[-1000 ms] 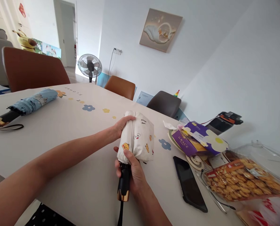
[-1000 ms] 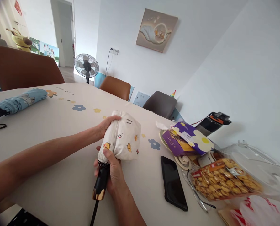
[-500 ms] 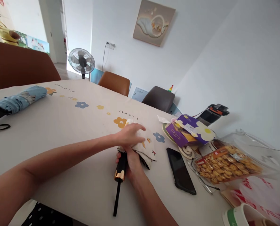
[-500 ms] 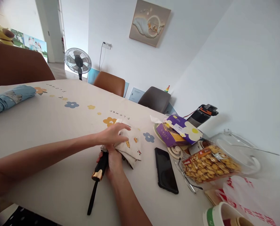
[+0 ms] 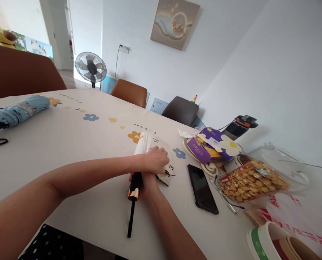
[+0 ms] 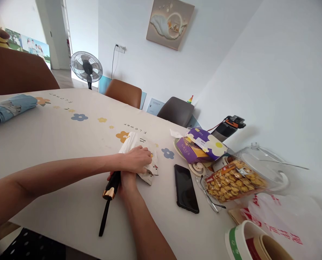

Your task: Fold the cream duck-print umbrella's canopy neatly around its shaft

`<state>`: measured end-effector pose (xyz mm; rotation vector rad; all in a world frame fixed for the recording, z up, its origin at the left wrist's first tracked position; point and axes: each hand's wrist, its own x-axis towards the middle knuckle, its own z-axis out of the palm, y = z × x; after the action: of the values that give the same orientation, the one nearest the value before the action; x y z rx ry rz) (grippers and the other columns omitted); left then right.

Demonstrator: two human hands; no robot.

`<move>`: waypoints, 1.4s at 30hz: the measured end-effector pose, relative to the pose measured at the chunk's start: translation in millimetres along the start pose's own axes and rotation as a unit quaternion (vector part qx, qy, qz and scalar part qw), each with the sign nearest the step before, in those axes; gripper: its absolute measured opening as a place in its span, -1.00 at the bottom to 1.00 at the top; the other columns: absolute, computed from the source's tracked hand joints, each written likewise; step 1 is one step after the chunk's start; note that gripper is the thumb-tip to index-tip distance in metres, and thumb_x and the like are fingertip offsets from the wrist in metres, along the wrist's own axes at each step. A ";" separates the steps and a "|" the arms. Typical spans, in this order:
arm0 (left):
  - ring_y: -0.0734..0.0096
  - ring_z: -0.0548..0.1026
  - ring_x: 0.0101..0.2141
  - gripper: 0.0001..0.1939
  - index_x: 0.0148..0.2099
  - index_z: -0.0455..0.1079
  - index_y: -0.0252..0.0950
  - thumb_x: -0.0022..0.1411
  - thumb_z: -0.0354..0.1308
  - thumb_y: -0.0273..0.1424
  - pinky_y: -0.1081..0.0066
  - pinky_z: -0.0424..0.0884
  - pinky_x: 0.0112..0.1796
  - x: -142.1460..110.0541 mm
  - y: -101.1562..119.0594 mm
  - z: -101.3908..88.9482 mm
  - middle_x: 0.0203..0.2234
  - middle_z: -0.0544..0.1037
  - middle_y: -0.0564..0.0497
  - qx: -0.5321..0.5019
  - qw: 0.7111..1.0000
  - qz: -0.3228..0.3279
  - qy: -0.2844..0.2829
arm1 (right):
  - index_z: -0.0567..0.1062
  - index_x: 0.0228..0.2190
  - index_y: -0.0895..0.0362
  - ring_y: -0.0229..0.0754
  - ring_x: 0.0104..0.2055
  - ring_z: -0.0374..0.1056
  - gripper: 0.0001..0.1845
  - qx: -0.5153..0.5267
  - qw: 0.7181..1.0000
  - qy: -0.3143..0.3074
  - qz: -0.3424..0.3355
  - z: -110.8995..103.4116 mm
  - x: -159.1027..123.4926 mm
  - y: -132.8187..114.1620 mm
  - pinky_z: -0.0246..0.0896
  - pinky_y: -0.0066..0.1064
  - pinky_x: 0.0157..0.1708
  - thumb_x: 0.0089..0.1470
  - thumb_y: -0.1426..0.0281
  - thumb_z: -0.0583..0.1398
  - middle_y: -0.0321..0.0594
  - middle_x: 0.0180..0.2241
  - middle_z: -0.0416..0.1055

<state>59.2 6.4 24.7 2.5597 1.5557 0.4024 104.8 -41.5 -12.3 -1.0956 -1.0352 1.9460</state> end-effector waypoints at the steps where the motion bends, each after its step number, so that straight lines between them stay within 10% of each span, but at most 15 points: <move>1: 0.13 0.33 -0.27 -0.74 -0.69 0.07 -0.28 -0.14 0.10 -0.55 0.23 0.18 -0.28 1.7 -0.4 1.4 -0.48 0.40 -0.14 0.009 1.000 -0.009 -0.002 | 0.31 -0.52 0.14 -0.31 -0.76 0.13 -0.78 0.011 1.000 -0.009 0.008 -0.2 0.4 0.3 0.06 -0.48 -0.74 -0.08 0.24 0.14 -0.39 -0.80 0.17; 7: 0.24 0.35 -0.30 -0.85 -0.54 0.15 -0.27 0.06 -0.01 -0.51 0.32 0.22 -0.29 3.6 -5.9 -5.0 -0.48 0.38 -0.06 -0.111 0.978 -0.127 0.125 | 0.32 -0.54 0.19 -0.33 -0.74 0.14 -0.86 0.050 0.997 -0.015 0.050 0.4 4.3 -0.3 0.08 -0.51 -0.75 -0.12 0.36 0.12 -0.35 -0.78 0.20; 14: 0.48 0.28 -0.56 -0.91 -0.32 0.15 -0.23 0.10 0.00 -0.37 0.47 0.21 -0.50 -39.4 -36.9 -36.1 -0.59 0.29 0.11 -0.269 0.847 -0.289 0.357 | 0.29 -0.48 0.14 -0.38 -0.76 0.08 -0.77 0.056 0.995 -0.008 0.084 0.2 1.5 -6.9 0.00 -0.57 -0.81 -0.18 0.32 0.23 -0.42 -0.74 0.18; 26: 0.58 0.27 -0.69 -0.81 -0.41 0.16 -0.30 0.06 0.07 -0.29 0.50 0.24 -0.65 -105.2 -63.7 -7.8 -0.64 0.28 0.12 -0.522 0.684 -0.330 0.388 | 0.23 -0.47 0.10 -0.39 -0.75 0.04 -0.54 0.019 0.994 -0.030 0.104 -8.3 -0.7 -15.7 -0.09 -0.60 -0.80 -0.12 -0.04 0.15 -0.43 -0.74 0.11; 36: 0.39 0.40 -0.54 -0.85 -0.28 0.21 -0.29 0.08 -0.04 -0.35 0.40 0.33 -0.53 -104.2 -79.3 9.6 -0.54 0.39 0.02 -0.489 0.720 -0.418 0.262 | 0.19 -0.50 0.09 -0.39 -0.78 0.03 -0.67 -0.002 0.998 0.021 0.055 -13.2 4.4 -22.3 -0.10 -0.62 -0.81 -0.08 0.15 0.19 -0.44 -0.79 0.11; 42: 0.27 0.28 0.00 -0.66 -0.07 0.19 -0.24 0.04 -0.03 -0.47 0.29 0.22 -0.05 -102.6 -84.5 6.9 -0.04 0.34 -0.09 -0.268 0.802 -0.365 0.389 | 0.25 -0.46 0.11 -0.36 -0.80 0.06 -0.69 -0.025 0.997 0.056 0.041 -9.0 4.4 -21.0 -0.11 -0.59 -0.86 -0.11 0.17 0.21 -0.44 -0.80 0.12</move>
<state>-55.7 -44.8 -18.7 1.2338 2.0670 1.6081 114.4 -25.3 1.4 -1.2787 -0.9979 1.9072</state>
